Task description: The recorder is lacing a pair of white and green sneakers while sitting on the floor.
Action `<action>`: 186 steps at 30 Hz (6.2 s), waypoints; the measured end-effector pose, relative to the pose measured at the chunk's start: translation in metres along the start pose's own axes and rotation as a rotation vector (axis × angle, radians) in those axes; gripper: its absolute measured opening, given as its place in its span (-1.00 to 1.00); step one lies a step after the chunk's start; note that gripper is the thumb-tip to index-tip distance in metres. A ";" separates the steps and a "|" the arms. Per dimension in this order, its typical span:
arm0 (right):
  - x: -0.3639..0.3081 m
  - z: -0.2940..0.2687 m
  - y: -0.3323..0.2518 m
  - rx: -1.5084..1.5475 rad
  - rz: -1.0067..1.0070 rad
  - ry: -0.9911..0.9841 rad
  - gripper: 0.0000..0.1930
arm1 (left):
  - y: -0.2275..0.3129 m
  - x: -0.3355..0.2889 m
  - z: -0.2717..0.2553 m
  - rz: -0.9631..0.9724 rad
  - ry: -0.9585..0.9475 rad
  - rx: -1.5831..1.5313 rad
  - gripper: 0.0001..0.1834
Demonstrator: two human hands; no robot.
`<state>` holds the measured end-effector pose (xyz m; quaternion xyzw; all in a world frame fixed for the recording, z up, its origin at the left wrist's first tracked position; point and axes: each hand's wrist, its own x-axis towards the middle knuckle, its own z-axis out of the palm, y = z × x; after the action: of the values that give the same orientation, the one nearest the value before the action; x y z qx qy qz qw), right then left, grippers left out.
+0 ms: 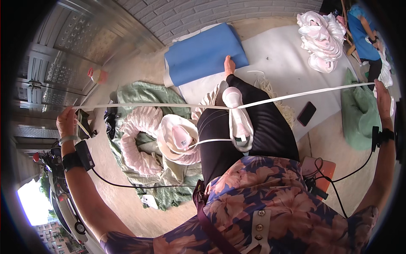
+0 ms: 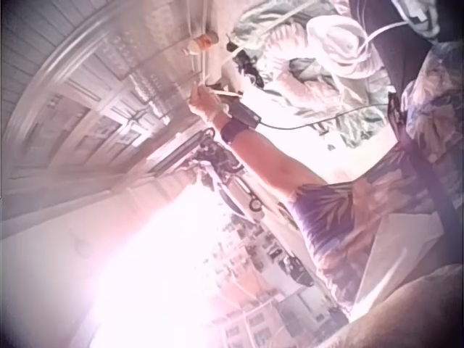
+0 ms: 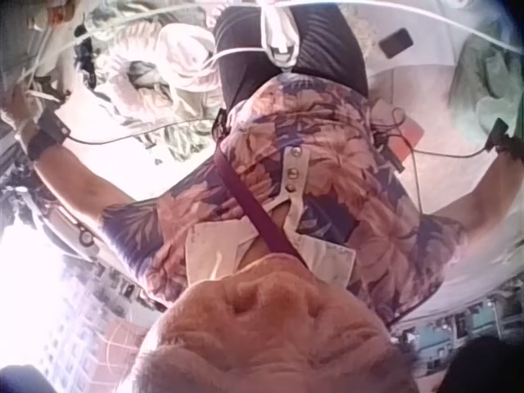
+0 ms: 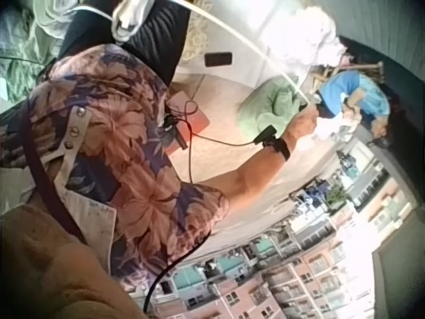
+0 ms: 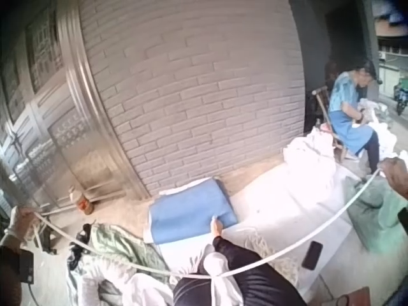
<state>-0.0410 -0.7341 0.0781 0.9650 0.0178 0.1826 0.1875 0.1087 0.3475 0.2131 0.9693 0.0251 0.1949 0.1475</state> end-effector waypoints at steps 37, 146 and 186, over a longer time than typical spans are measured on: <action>0.053 0.006 -0.409 1.950 0.641 -1.041 -0.86 | 0.166 -0.169 0.248 -0.415 -1.252 -0.597 -0.81; 0.078 0.005 -0.510 1.205 -0.119 -0.699 -0.70 | 0.305 -0.227 0.345 0.100 -0.482 -0.451 -0.40; 0.093 -0.018 -0.520 0.936 -0.265 -0.699 -0.52 | 0.314 -0.227 0.344 -0.001 -0.574 -0.332 -0.63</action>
<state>0.0570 -0.2347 -0.0659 0.9374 0.1541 -0.1977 -0.2417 0.0291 -0.0718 -0.0808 0.9474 -0.0489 -0.0850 0.3046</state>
